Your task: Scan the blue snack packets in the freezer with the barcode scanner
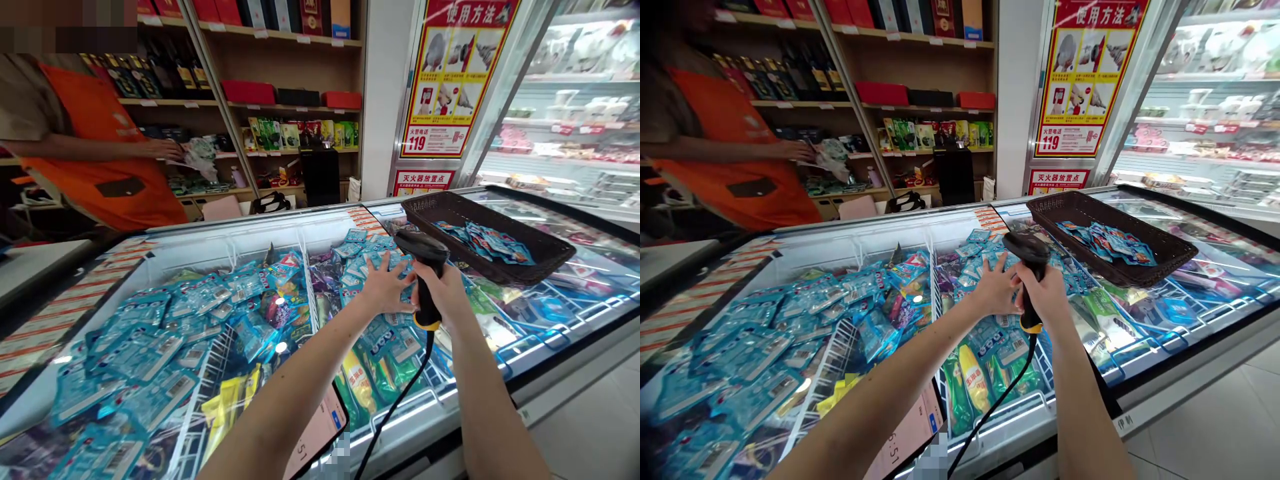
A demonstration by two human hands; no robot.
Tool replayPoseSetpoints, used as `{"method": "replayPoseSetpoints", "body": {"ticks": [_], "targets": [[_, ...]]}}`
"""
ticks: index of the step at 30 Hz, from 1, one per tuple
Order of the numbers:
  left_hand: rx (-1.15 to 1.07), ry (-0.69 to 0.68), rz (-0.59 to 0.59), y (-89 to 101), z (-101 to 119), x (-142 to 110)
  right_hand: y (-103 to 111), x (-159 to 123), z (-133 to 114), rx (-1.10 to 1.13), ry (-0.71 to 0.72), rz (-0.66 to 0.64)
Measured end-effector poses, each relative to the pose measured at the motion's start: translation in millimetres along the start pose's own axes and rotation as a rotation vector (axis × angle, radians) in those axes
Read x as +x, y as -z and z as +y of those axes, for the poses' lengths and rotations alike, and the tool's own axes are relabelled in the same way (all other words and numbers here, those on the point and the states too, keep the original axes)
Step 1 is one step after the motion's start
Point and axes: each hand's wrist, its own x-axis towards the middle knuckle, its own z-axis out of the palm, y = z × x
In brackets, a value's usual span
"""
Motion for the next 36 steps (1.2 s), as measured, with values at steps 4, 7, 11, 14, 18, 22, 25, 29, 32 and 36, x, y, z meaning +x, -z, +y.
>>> {"method": "replayPoseSetpoints", "body": {"ticks": [4, 7, 11, 14, 18, 22, 25, 29, 32, 36], "targets": [[-0.019, 0.061, 0.009, 3.3, -14.2, -12.3, -5.2, 2.2, 3.8, -0.014, -0.025, -0.021], [-0.004, 0.103, 0.031, 9.1, -30.8, -29.1, -8.0, 2.3, 3.5, 0.002, -0.039, -0.031], [0.020, 0.162, 0.040, 17.7, -53.8, -53.1, -14.6, -1.8, 1.2, -0.011, -0.020, -0.055], [0.033, 0.203, 0.038, 23.9, -67.1, -71.9, -18.8, -5.8, 0.9, -0.060, -0.009, -0.095], [0.035, 0.269, 0.029, 28.5, -79.6, -93.8, -22.5, -9.7, 2.6, -0.156, -0.011, -0.212], [-0.006, 0.351, 0.018, 32.6, -89.6, -105.2, -30.6, -11.4, 5.3, -0.283, -0.011, -0.340], [-0.132, 0.325, 0.035, 41.5, -97.0, -112.7, -39.1, -10.7, 10.3, -0.307, -0.004, -0.388], [-0.283, 0.326, 0.209, 51.7, -111.5, -137.2, -47.9, -6.8, 24.0, -0.325, -0.006, -0.411], [-0.237, 0.473, 0.317, 45.5, -124.0, -165.6, -54.1, -4.6, 34.3, -0.314, 0.013, -0.432], [-0.092, 0.631, 0.219, 29.1, -133.1, -198.7, -65.3, -5.9, 40.1, -0.274, 0.046, -0.481]]}}
